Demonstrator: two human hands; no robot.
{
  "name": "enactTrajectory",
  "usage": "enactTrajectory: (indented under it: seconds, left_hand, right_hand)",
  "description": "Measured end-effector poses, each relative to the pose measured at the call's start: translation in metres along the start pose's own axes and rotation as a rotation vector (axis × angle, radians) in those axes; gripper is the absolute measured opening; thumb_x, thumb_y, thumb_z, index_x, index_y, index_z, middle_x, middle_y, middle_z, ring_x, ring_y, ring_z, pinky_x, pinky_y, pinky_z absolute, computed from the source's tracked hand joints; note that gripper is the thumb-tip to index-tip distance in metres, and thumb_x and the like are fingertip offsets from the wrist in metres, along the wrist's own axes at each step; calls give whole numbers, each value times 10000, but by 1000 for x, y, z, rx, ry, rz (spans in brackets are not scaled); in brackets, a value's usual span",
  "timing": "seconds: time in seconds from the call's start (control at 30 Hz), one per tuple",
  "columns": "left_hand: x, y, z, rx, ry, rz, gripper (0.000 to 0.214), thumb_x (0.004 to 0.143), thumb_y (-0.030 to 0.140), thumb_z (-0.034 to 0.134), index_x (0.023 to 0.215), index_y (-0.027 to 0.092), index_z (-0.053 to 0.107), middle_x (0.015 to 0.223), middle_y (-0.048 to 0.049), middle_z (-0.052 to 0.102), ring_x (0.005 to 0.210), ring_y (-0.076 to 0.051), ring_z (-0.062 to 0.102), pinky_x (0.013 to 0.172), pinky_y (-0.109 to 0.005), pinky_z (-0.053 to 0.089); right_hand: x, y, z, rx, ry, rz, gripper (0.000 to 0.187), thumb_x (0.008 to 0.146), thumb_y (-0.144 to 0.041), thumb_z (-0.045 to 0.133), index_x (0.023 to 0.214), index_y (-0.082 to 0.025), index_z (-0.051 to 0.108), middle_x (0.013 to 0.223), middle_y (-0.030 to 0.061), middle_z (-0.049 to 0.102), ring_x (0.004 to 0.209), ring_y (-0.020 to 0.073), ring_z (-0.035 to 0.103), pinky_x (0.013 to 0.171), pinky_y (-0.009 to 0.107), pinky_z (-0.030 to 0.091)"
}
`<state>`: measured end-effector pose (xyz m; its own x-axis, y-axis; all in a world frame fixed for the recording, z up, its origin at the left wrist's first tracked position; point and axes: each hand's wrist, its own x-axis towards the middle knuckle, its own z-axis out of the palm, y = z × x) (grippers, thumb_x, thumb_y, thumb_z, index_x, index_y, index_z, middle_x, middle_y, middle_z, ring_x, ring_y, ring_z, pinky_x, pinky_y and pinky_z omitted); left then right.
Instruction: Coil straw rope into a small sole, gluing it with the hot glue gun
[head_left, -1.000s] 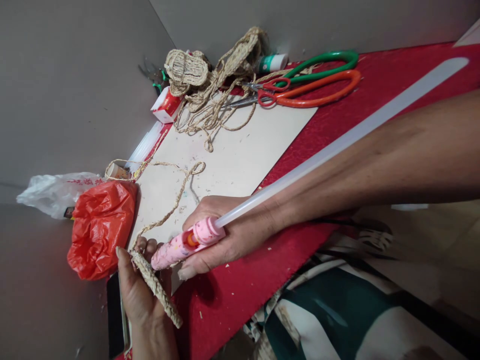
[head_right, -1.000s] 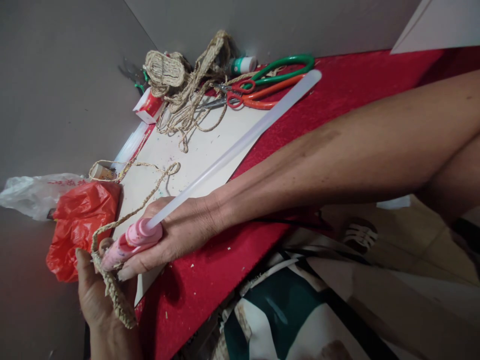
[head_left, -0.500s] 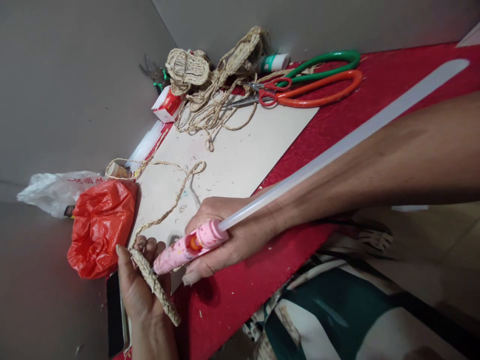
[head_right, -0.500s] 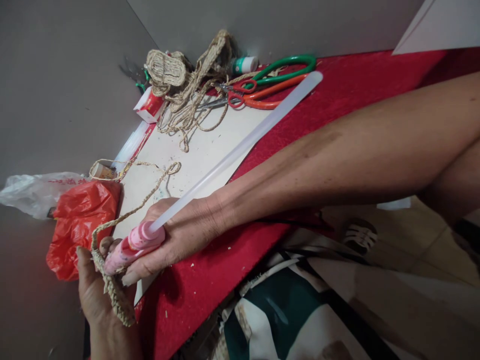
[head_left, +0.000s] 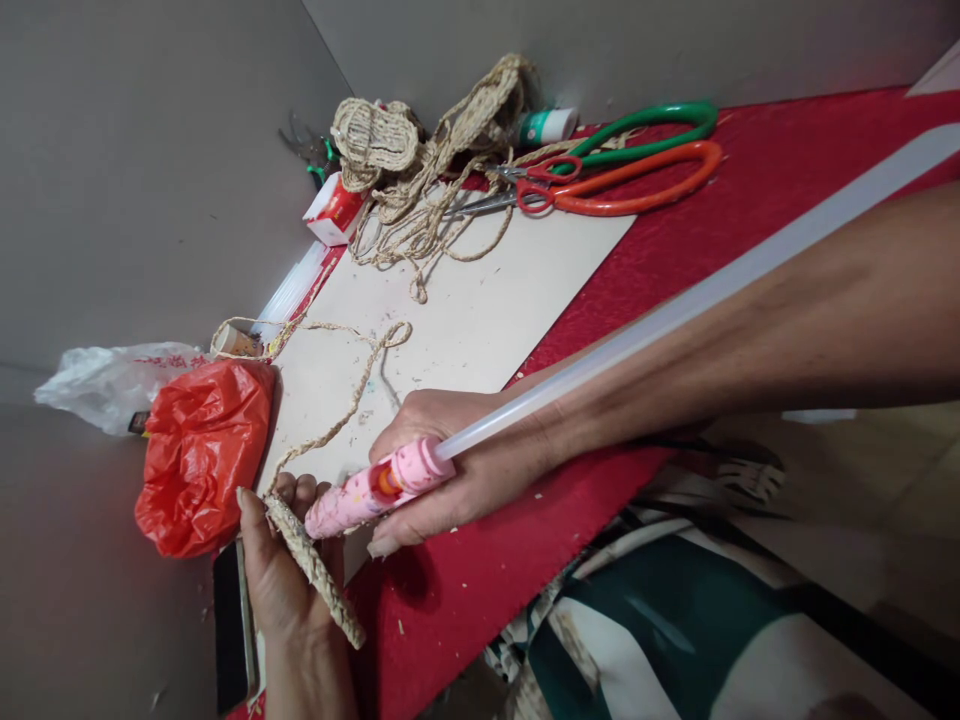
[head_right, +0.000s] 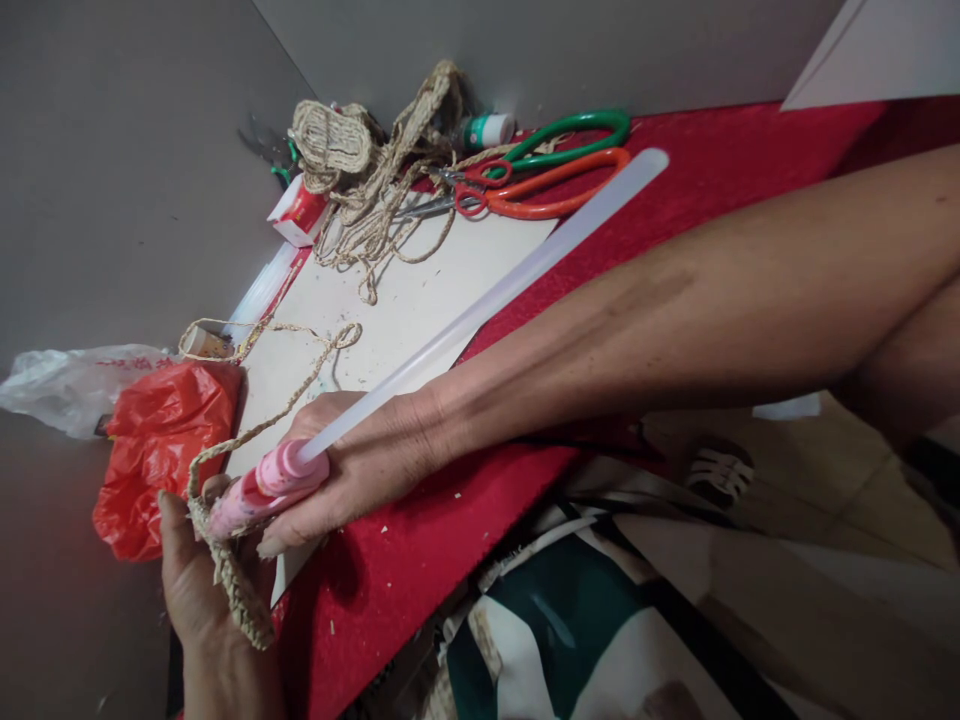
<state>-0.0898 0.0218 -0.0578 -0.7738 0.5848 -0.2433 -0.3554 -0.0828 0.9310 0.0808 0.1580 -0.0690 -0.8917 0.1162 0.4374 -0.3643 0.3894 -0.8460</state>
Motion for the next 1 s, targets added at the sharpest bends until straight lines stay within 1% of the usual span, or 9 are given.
enactTrajectory:
  seconds: [0.23,0.4,0.53,0.67,0.73,0.8,0.83,0.9,1.0]
  left_hand:
    - [0,-2,-5,48,19,28,361,682,543,683,730,189,632,649,18,592,554,-120,581,561,-254,524]
    - [1,-4,-8,125,25,61,381,718,572,627,778,196,650,721,-4,648,617,-151,619,583,-273,524]
    - [1,-7,-8,166,-7,54,391,728,586,609,788,201,635,723,-2,640,578,-138,595,515,-247,489]
    - [-1,3,-7,99,29,32,403,688,570,669,767,180,604,679,5,591,572,-123,570,518,-243,492]
    - [-1,12,-8,37,-42,80,385,696,530,689,705,168,556,606,32,506,520,-79,502,483,-192,452]
    - [0,22,-10,17,-92,161,378,717,502,686,683,162,523,584,47,452,475,-50,426,408,-152,366]
    - [1,26,-11,27,-83,206,380,725,502,678,681,161,516,585,47,447,467,-47,408,388,-149,334]
    - [3,30,-14,71,4,312,386,735,521,656,687,164,517,597,39,472,482,-59,430,398,-163,344]
    - [4,30,-18,162,157,486,406,740,568,614,707,169,546,595,27,518,497,-97,487,440,-213,404]
  right_hand:
    - [0,3,-1,-90,37,-80,364,815,-319,612,591,-163,371,516,-86,375,448,17,344,432,130,272]
    - [2,1,-3,-90,57,-30,325,798,-316,624,595,-152,431,524,-80,385,469,26,355,459,137,281]
    - [1,3,-3,-101,46,-57,248,816,-313,611,663,-144,513,602,-69,461,554,26,438,532,117,317]
    - [1,8,-4,-209,14,-122,328,857,-388,548,637,-160,461,564,-58,431,498,41,378,503,162,294]
    - [1,11,-6,-371,-70,-155,343,843,-435,540,640,-168,467,562,-38,456,493,66,346,489,211,263]
    - [3,14,-7,-547,-210,-130,261,805,-387,572,675,-171,505,612,-9,531,510,91,350,499,250,233]
    - [4,17,-8,-621,-268,-109,193,785,-337,583,702,-172,527,650,4,564,520,100,362,507,263,220]
    - [5,22,-7,-723,-338,-74,103,762,-273,580,763,-171,564,707,25,602,537,115,407,521,279,207]
    - [8,28,-6,-832,-356,-47,202,781,-342,579,851,-154,597,767,60,623,609,149,486,537,291,226]
